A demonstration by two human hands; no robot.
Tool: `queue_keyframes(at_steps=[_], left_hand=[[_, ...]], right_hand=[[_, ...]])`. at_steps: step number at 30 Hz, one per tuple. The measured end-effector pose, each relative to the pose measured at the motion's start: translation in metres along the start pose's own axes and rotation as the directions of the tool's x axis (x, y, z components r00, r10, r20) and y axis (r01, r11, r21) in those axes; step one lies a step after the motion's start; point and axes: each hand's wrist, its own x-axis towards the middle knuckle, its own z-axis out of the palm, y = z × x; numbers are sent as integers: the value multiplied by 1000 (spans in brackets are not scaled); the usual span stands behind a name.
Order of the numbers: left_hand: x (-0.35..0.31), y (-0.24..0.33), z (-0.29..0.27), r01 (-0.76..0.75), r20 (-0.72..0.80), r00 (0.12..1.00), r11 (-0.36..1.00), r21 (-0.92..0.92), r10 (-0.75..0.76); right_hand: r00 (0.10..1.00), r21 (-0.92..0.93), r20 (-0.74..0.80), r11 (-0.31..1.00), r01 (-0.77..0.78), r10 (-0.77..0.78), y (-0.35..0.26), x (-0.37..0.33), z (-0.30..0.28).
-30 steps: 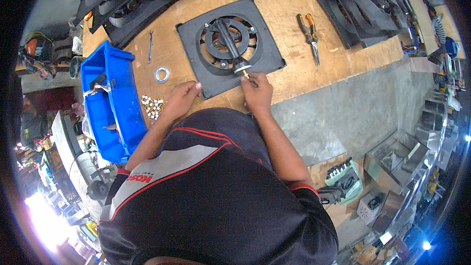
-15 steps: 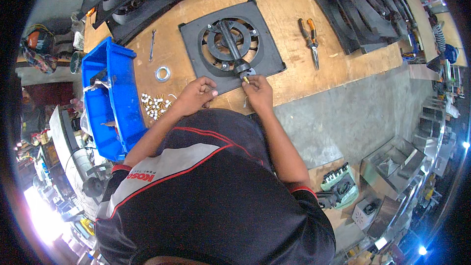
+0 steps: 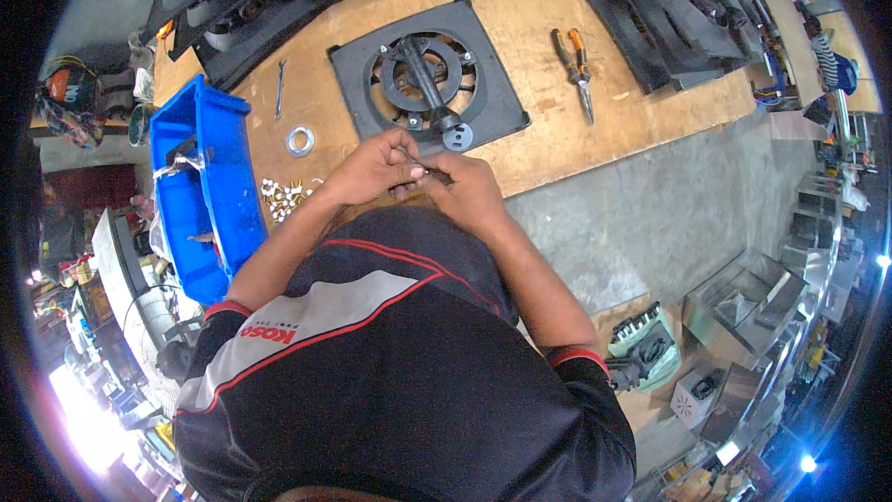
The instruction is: The person assembles small electronic components on a workbench, handling connectors and wires, and using tools such as pliers and a wrench. They repeatedly pick up and manipulate small parts, occasionally reaching into a blue bin for additional components.
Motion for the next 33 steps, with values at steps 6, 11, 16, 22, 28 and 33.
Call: queue_keyframes(at_steps=[6,11,16,22,28,33], left_hand=[[11,12,10,111,148,981,988,111,-127],[31,48,32,-313,138,912,441,841,386],[98,25,47,-318,402,881,-317,894,250],[118,12,54,-285,367,920,-404,869,139],[106,59,66,-200,183,952,46,979,247],[73,76,61,42,-182,942,439,897,282]], right_hand=[[988,-42,120,994,100,-94,-4,-6,-18],[961,224,-93,946,-233,258,50,-31,-33],[908,332,-152,885,-326,391,74,-45,-60],[942,308,-201,930,-201,270,88,-42,-72],[976,164,-118,972,-165,185,86,-34,-77],[994,202,-65,977,-67,82,84,-12,-60]])
